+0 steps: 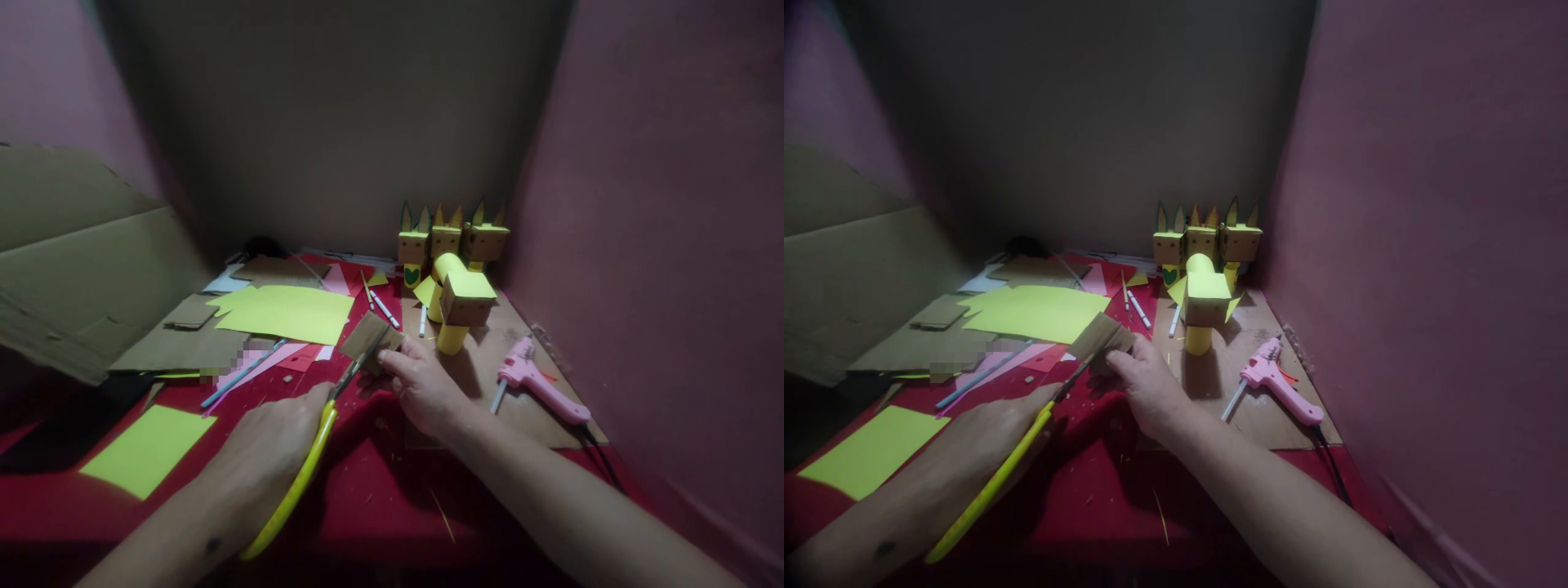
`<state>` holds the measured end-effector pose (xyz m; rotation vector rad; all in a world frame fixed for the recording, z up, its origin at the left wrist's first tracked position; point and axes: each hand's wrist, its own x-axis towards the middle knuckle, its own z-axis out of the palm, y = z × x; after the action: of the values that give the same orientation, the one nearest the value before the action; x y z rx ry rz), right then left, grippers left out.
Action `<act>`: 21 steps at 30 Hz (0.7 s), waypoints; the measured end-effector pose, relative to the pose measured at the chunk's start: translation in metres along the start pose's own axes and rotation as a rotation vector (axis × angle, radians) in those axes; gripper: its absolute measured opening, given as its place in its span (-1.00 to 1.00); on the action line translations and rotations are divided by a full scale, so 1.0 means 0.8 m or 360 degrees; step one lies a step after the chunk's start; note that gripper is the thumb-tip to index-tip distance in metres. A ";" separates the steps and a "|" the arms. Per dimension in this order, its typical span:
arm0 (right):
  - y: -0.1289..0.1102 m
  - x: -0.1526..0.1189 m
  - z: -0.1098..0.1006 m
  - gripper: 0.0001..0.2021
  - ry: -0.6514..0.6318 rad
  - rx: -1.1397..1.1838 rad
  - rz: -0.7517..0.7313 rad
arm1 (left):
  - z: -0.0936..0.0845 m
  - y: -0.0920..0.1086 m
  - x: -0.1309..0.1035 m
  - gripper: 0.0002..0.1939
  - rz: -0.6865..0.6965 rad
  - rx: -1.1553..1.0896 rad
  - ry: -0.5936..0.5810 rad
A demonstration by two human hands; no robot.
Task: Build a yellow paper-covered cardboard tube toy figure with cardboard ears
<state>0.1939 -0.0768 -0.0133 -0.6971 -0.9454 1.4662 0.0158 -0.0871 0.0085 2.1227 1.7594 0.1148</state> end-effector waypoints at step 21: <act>0.001 0.025 -0.004 -0.93 0.0246 -0.0072 0.0259 | 0.005 -0.026 0.041 -0.74 0.0604 -0.0222 -0.0002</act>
<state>0.1941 -0.0567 -0.0134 -0.9245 -0.8201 1.5121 0.0048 -0.0534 -0.0084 2.3225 1.2866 0.3265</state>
